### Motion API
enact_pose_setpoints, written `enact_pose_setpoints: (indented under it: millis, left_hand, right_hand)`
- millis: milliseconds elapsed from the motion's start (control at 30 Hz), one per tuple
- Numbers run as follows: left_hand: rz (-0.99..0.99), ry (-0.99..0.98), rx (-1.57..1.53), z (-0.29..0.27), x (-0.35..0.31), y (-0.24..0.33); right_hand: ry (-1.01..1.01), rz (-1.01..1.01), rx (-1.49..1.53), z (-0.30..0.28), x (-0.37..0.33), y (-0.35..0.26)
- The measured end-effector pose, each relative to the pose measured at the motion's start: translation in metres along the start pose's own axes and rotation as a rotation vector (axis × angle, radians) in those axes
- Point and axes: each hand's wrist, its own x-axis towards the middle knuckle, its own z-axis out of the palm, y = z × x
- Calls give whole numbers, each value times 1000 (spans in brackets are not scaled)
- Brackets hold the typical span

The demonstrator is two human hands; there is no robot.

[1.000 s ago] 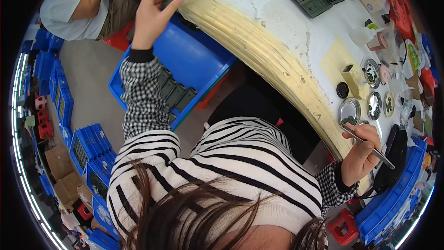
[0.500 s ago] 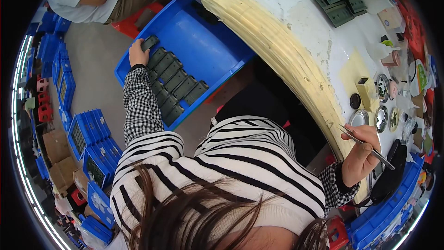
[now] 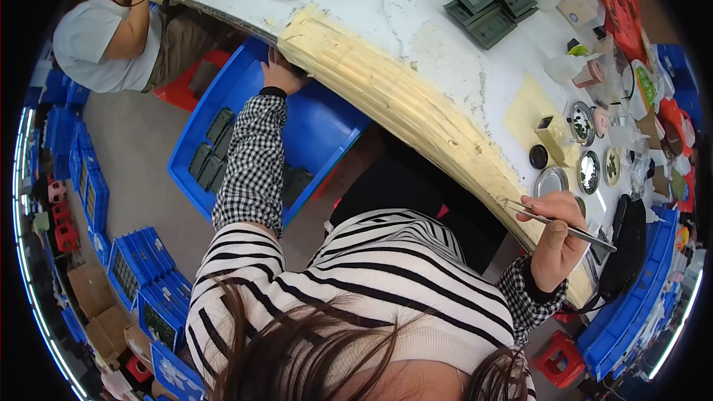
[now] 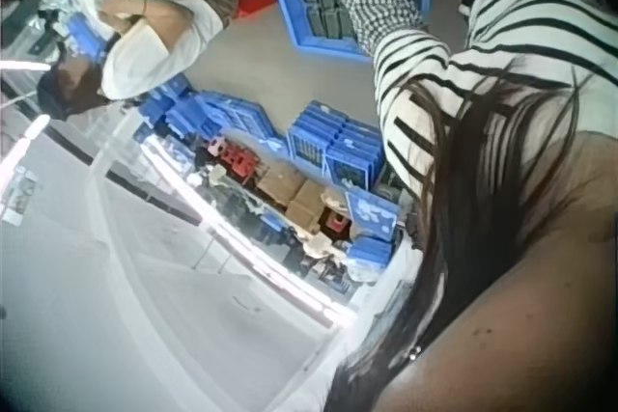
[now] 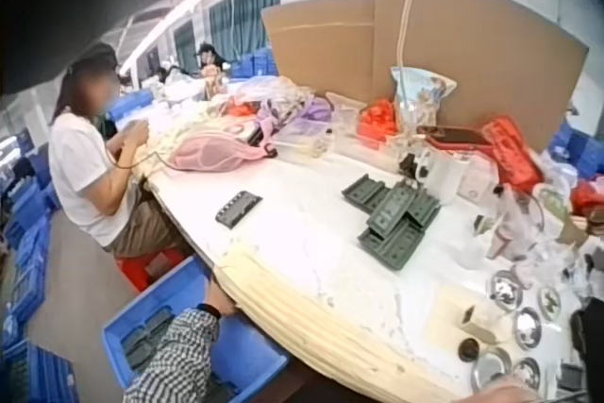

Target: Assembling a green toy tank model by attaching small components using a precision tool.

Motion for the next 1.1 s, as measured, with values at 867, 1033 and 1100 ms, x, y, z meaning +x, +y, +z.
enact_pose_setpoints:
  millis: [867,1033,1100]
  left_hand:
    - [-524,478,-557,-52,-130,25]
    - [-397,762,-692,-125,-163,30]
    - [-223,797,-705,-168,-168,60]
  right_hand:
    - [16,51,155,-19,-7,5]
    - [-9,11,182,-16,-4,3]
    - [-29,-10,180,-13,-4,0]
